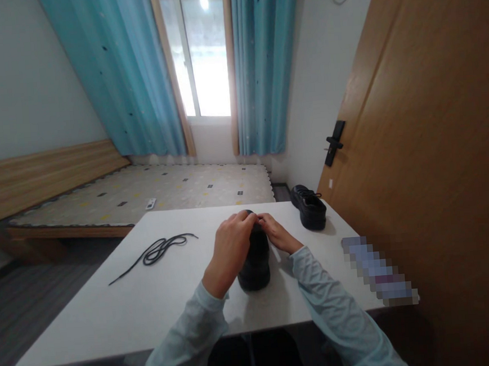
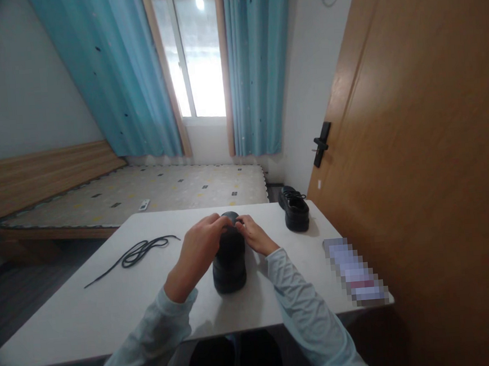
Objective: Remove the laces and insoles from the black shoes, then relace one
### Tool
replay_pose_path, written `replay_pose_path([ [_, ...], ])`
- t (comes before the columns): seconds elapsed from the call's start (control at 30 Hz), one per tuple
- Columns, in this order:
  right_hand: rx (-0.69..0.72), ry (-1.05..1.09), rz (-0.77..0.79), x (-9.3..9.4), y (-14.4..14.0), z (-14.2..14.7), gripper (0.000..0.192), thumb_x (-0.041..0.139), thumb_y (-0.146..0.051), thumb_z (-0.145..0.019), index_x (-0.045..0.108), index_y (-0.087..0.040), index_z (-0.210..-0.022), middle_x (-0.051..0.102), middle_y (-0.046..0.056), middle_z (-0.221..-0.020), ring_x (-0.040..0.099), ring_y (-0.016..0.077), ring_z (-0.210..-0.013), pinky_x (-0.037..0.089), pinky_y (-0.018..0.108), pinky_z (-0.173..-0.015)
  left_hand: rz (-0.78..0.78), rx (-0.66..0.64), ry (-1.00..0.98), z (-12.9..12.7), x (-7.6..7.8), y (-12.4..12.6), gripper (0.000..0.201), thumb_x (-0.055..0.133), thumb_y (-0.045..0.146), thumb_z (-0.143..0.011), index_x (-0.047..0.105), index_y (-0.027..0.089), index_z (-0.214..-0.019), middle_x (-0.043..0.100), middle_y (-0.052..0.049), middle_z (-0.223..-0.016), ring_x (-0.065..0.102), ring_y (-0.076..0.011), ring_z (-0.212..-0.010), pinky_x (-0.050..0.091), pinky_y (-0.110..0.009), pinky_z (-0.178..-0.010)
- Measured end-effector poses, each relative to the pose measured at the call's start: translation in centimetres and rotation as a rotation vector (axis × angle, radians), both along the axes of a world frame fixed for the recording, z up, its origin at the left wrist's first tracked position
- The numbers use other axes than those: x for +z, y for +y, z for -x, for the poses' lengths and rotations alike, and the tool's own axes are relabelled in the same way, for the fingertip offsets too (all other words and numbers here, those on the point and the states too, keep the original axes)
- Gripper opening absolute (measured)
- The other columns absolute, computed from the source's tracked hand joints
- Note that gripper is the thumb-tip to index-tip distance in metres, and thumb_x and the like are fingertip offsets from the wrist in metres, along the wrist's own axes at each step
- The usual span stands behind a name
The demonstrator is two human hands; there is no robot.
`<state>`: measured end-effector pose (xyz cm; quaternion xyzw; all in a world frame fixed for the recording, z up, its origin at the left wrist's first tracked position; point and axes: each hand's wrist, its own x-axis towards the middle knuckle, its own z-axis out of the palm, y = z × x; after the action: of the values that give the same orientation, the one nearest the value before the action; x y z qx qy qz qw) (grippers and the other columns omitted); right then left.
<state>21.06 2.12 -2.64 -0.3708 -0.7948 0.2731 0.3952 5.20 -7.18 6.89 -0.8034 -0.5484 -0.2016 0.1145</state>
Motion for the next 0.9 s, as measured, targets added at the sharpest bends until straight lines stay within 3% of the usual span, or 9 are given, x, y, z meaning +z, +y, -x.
replay_pose_path([
  [0.67,-0.02,0.013,-0.061,0.2,0.1,0.1,0.064,0.017,-0.065,-0.089,0.057,-0.018,-0.107,0.057,0.009,-0.103,0.051,0.0203,-0.099,0.039,0.036,-0.095,-0.181,-0.051,-0.252,-0.3,2.5,1.2,0.018,0.047,0.014,-0.088,0.061,0.021,-0.098,0.061,-0.004,-0.093,0.055,-0.0187,-0.092,0.044,-0.027,-0.079],
  [0.8,-0.11,0.063,-0.113,0.5,0.1,0.2,0.062,0.021,-0.065,-0.089,0.062,-0.019,-0.098,0.057,0.009,-0.096,0.052,0.021,-0.096,0.041,0.038,-0.092,-0.232,-0.077,-0.314,-0.1,3.6,1.6,0.018,0.047,0.014,-0.088,0.062,0.02,-0.095,0.061,-0.004,-0.091,0.055,-0.0186,-0.09,0.044,-0.028,-0.079],
  [0.9,-0.244,0.168,-0.145,1.5,-0.2,0.0,0.049,0.039,-0.061,-0.087,0.065,-0.02,-0.087,0.058,0.007,-0.089,0.053,0.0202,-0.087,0.044,0.036,-0.082,-0.269,-0.076,-0.366,0.1,4.4,1.8,0.019,0.046,0.013,-0.088,0.062,0.02,-0.094,0.062,-0.004,-0.09,0.055,-0.0179,-0.087,0.044,-0.028,-0.079],
])
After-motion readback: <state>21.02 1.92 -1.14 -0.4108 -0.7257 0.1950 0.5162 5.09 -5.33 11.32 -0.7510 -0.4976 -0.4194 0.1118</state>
